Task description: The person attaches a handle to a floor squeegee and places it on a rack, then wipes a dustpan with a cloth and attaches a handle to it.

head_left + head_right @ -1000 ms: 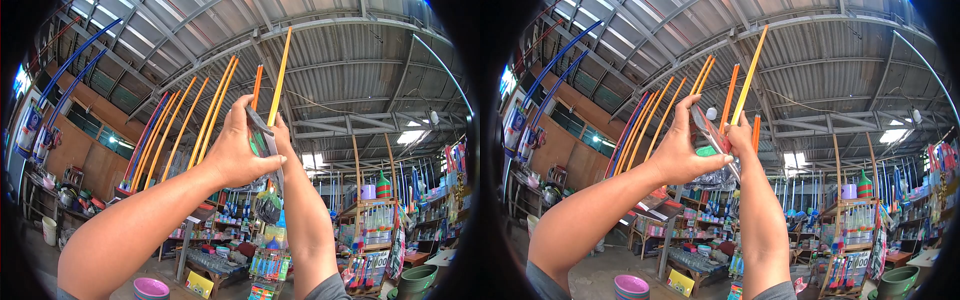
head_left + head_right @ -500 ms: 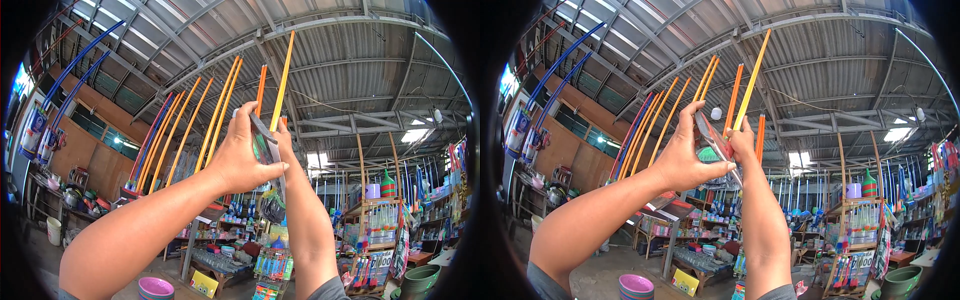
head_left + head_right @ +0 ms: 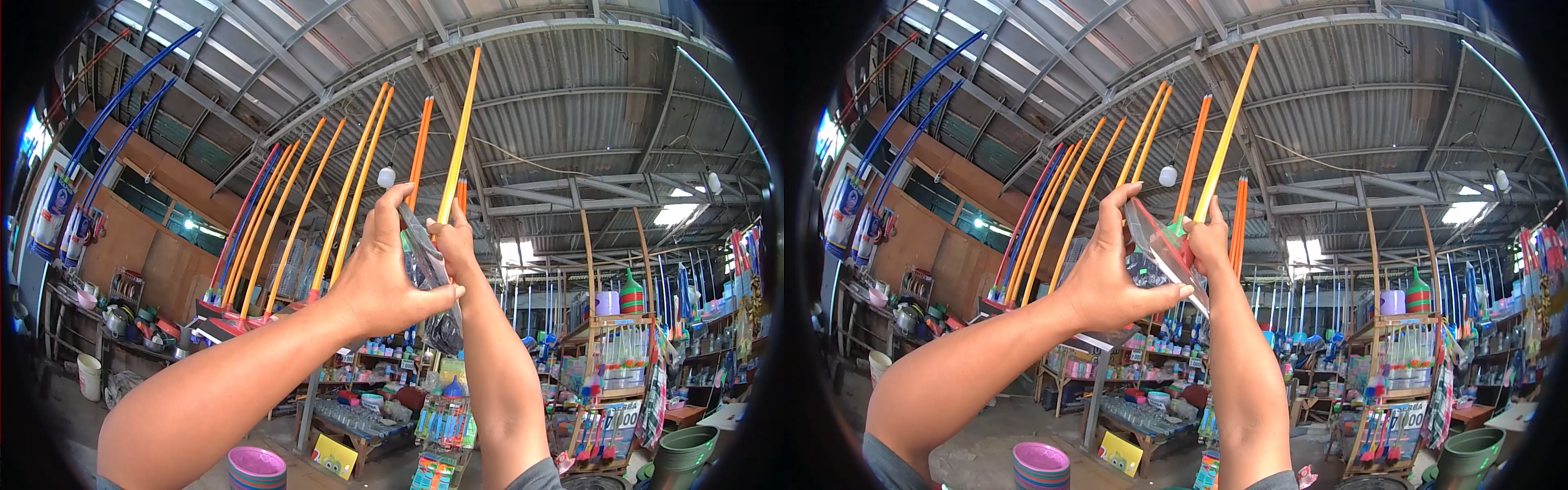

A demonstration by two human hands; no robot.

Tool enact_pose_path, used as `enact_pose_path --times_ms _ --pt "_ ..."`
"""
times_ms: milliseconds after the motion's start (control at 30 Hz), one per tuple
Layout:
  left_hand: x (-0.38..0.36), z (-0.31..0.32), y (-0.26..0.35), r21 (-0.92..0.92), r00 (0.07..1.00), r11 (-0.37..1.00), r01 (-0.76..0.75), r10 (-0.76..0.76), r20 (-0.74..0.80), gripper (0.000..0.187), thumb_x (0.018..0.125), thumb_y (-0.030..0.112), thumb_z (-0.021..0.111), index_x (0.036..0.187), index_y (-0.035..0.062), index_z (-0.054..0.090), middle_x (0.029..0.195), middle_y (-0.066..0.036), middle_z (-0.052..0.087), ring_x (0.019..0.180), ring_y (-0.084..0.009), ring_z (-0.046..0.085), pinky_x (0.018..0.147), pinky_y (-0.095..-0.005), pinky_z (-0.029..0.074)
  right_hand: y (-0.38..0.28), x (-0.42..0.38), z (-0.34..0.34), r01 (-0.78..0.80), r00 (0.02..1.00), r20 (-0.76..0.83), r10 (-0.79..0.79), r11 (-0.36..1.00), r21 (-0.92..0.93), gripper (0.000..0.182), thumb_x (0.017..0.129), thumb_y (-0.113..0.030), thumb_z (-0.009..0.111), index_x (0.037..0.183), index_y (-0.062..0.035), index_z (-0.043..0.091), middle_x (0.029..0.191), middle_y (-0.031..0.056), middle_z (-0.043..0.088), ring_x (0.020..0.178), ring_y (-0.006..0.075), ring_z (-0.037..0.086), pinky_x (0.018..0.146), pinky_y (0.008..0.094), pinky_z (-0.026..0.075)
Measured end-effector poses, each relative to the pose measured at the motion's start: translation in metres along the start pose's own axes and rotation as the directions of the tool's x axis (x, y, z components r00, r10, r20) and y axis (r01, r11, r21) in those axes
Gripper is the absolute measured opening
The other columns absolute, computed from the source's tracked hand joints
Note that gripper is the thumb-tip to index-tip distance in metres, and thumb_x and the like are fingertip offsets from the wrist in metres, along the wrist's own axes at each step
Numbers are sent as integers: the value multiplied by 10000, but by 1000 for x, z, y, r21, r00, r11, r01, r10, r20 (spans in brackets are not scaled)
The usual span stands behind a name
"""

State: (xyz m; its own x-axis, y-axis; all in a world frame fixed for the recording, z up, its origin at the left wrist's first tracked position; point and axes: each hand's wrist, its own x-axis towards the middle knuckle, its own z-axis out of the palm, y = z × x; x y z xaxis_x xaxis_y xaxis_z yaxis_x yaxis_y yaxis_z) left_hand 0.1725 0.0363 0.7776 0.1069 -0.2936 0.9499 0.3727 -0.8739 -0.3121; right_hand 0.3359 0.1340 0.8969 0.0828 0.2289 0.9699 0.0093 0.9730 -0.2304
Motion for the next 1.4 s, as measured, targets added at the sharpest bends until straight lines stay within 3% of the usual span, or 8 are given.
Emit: enact_pose_path --times_ms 200,267,633,1100,1167,1233,1367,1400 --pt "-23 2 4 6 1000 1000 -1 1 19 1069 642 287 817 1378 15 91 1232 -236 386 1165 -332 452 1005 -407 357 15 -17 -9 -46 999 6 47 996 -76 803 815 70 576 1487 -87 166 997 153 575 671 142 583 554 291 494" --pt "-32 2 6 24 999 999 -44 44 -13 1068 640 284 817 1376 10 92 1234 -232 384 1163 -331 450 1006 -408 355 23 -24 -7 -20 1000 -2 20 1000 -1 822 823 76 572 1492 -104 131 793 74 575 545 133 533 463 277 447" --pt "-65 11 3 -77 998 997 8 -3 56 1068 643 249 822 1376 29 78 1240 -216 355 1149 -294 462 967 -404 398 30 -61 -13 -52 999 -19 50 997 -65 803 815 99 569 1486 -77 165 841 40 530 613 101 512 512 260 447" --pt "1 5 2 -43 997 999 -32 29 -70 1029 634 242 797 1376 26 116 1148 -201 423 1093 -288 484 968 -391 381 -14 1 11 36 997 -65 -43 992 -118 803 787 97 578 1477 -67 203 987 152 599 650 152 558 554 298 466" --pt "12 3 3 -30 992 997 -70 66 -111 1031 630 245 795 1374 26 116 1153 -201 421 1109 -287 481 972 -397 383 -6 22 7 6 1000 -19 -7 997 -78 807 779 101 579 1475 -58 203 1037 168 592 706 165 576 587 305 483" --pt "19 -3 5 -18 989 995 -96 93 -116 1015 641 209 787 1373 39 106 1162 -196 419 1090 -270 501 972 -392 397 14 52 -2 16 985 159 -61 963 269 809 772 105 575 1473 -45 200 1094 184 578 762 182 591 623 314 500" --pt "22 -6 6 -150 1000 989 5 -7 -17 996 663 141 771 1373 65 78 1186 -189 417 1029 -235 543 972 -374 421 -30 19 15 76 997 -11 -77 992 -98 804 776 101 574 1474 -54 207 1148 202 554 807 192 594 650 318 507" --pt "20 -5 5 -133 999 991 -29 23 -46 999 663 148 775 1372 64 77 1179 -186 425 1037 -233 542 976 -377 417 -29 19 15 100 993 -47 -106 988 -115 804 777 98 575 1475 -62 209 1027 170 596 715 170 590 587 308 497"
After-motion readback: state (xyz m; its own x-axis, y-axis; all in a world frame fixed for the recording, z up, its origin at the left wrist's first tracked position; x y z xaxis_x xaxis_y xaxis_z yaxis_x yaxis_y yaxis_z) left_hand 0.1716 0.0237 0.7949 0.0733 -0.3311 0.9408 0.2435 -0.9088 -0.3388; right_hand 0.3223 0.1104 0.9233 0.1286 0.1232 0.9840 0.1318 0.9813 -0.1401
